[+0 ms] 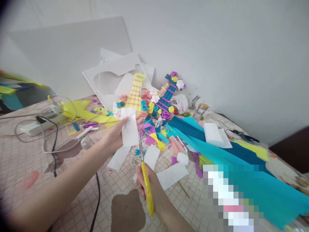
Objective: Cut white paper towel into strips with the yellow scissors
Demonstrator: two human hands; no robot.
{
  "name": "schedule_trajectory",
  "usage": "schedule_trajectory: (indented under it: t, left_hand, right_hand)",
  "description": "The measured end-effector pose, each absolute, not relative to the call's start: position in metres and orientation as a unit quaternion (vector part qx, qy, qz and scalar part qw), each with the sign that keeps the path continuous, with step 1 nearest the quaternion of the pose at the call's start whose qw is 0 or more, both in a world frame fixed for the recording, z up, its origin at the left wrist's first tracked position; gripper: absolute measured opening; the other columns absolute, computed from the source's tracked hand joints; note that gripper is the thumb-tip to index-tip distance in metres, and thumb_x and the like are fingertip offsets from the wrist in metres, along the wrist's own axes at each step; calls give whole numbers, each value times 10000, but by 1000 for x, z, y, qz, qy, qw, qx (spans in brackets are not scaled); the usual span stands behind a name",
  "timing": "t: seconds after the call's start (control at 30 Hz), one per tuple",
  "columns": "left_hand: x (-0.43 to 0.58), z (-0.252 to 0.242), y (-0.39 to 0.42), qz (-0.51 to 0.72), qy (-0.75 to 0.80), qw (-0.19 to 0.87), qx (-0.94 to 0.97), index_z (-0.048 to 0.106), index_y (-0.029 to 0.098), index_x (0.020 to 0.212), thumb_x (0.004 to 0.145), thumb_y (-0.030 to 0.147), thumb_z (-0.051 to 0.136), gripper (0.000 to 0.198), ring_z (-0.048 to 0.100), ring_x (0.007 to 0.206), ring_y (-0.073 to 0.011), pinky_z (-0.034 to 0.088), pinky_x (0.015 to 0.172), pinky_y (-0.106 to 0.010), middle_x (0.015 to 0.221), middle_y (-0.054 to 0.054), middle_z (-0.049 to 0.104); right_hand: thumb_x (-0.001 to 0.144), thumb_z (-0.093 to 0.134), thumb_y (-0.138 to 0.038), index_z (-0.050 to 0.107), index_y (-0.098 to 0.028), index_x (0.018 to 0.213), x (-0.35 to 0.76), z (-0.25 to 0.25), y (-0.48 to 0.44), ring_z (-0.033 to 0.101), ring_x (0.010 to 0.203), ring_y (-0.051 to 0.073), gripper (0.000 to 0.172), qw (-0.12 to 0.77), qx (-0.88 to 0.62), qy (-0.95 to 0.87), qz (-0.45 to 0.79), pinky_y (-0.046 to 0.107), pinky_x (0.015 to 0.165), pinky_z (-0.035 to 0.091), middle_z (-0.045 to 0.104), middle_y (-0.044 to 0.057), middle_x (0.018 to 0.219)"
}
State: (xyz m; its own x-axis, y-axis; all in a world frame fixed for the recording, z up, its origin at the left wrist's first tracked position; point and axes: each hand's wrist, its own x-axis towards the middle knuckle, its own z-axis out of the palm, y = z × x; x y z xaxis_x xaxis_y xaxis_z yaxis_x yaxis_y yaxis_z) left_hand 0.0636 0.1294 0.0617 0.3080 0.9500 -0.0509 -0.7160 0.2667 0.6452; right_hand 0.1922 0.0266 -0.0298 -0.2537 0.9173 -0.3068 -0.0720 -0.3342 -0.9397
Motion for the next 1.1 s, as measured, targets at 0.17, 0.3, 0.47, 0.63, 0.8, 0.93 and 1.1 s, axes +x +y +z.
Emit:
schedule_trajectory:
  t: [0.17, 0.3, 0.47, 0.63, 0.8, 0.93, 1.1]
  left_hand:
    - [63, 64, 129, 553, 213, 762, 262, 461, 85, 1260, 871, 191, 397, 408, 406, 1244, -228, 366, 1041, -347, 1314, -103, 500]
    - [63, 64, 127, 555, 215, 760, 261, 444, 98, 1275, 867, 192, 408, 420, 408, 1241, -244, 366, 1039, -374, 1322, -103, 492]
    - [64, 65, 127, 542, 220, 767, 264, 441, 65, 1274, 875, 201, 395, 424, 415, 1241, -233, 377, 1029, -336, 1336, -115, 475]
    - [65, 65, 127, 536, 212, 773, 264, 401, 39, 1300, 886, 189, 362, 442, 418, 1241, -212, 387, 1017, -307, 1347, -133, 458]
    - [64, 62, 129, 537, 207, 776, 258, 388, 76, 1316, 888, 187, 353, 443, 429, 1232, -199, 388, 1013, -292, 1338, -123, 470]
    - [64, 61, 130, 539, 208, 774, 258, 380, 70, 1321, 885, 191, 363, 453, 419, 1236, -202, 372, 1023, -283, 1327, -126, 482]
    - [65, 64, 128, 537, 213, 775, 254, 378, 92, 1329, 888, 177, 341, 451, 421, 1234, -196, 355, 1035, -290, 1318, -124, 492]
  right_hand:
    - [630, 512, -738, 358, -200, 650, 192, -28, 27, 273, 278, -1, 559, 380, -483, -427, 663, 115, 266, 225, 371, -115, 459]
    - [593, 509, -764, 364, -204, 662, 191, -27, 27, 273, 270, 3, 583, 367, -499, -426, 660, 121, 259, 227, 375, -118, 445]
    - [646, 504, -730, 377, -203, 695, 191, -26, 26, 282, 283, 2, 545, 372, -499, -430, 654, 111, 268, 241, 384, -116, 465]
    - [663, 512, -707, 367, -208, 692, 192, -27, 26, 275, 276, 6, 521, 377, -500, -421, 656, 112, 263, 228, 375, -118, 457]
    - [668, 490, -726, 365, -206, 680, 192, -27, 26, 276, 272, 9, 535, 369, -498, -436, 653, 114, 260, 235, 371, -117, 446]
    - [658, 489, -737, 367, -207, 682, 193, -29, 27, 277, 269, 9, 545, 371, -490, -431, 661, 113, 254, 243, 378, -119, 448]
    - [657, 500, -729, 368, -209, 681, 192, -28, 26, 284, 258, 13, 537, 373, -486, -431, 662, 116, 250, 239, 379, -119, 434]
